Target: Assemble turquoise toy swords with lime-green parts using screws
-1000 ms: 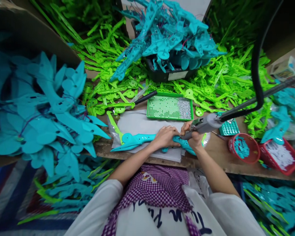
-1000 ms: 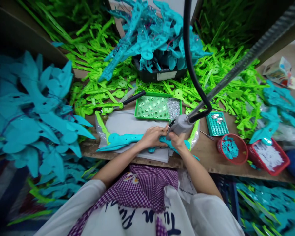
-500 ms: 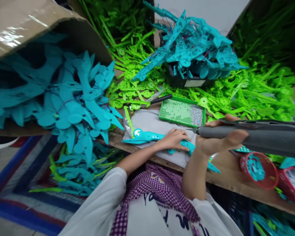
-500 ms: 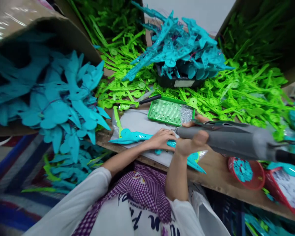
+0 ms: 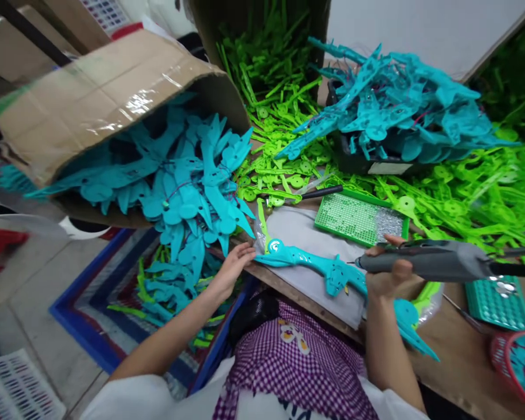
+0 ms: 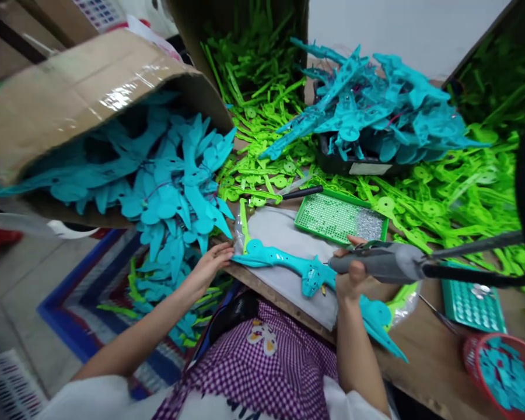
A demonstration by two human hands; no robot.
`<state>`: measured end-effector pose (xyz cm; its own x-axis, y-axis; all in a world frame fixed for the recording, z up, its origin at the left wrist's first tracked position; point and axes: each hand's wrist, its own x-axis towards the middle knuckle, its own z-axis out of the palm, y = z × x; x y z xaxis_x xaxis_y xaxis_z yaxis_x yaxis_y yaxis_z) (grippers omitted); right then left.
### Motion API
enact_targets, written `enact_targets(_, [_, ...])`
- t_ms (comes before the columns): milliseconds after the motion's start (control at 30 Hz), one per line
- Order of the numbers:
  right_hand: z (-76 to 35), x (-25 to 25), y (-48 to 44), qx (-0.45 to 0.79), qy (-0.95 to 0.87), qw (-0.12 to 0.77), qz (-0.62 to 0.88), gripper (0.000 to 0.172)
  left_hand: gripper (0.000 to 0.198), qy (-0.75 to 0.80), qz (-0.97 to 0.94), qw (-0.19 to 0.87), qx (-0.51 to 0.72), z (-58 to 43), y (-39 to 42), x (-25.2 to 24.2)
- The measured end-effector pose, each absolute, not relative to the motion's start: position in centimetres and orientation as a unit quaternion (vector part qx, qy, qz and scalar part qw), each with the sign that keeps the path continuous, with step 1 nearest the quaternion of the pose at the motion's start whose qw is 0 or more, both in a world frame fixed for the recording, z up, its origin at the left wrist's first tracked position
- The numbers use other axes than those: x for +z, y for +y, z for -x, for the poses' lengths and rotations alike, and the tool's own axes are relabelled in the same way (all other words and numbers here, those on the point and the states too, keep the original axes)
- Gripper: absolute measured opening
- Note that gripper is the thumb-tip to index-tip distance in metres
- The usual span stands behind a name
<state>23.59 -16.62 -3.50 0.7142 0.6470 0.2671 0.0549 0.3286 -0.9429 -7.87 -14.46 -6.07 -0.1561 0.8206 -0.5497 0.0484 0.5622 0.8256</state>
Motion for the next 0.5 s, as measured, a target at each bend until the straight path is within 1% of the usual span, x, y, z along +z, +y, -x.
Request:
enact_targets(100, [-23.3, -4.3, -16.7, 0.224, -0.337, 0.741, 0.536, 0.065, 0.059, 0.66, -0.313, 0.618, 0.291, 7.5, -13.2, -5.9])
enact_targets(200, [-23.1, -4.6, -17.7, 0.232, -0.348, 0.725, 0.546, 0.068, 0.045, 0.642, -0.314, 0.645, 0.27, 7.1, -12.8, -5.4])
enact_targets(300, [-22.9, -4.2, -18.4, 0.204, -0.336, 0.747, 0.536, 0.065, 0.033, 0.61, -0.258, 0.71, 0.24, 6.6, -12.6, -4.9])
enact_targets(400, [-23.0, -3.6, -18.6, 0.202, -0.316, 0.765, 0.524, 0.064, 0.032, 0.578, -0.223, 0.759, 0.198, 5.8, -12.5, -4.6])
enact_targets(500, [-23.3, -3.3, -18.4, 0.2, -0.313, 0.766, 0.524, 0.065, 0.031, 0.564, -0.237, 0.768, 0.189, 4.8, -12.4, -5.1])
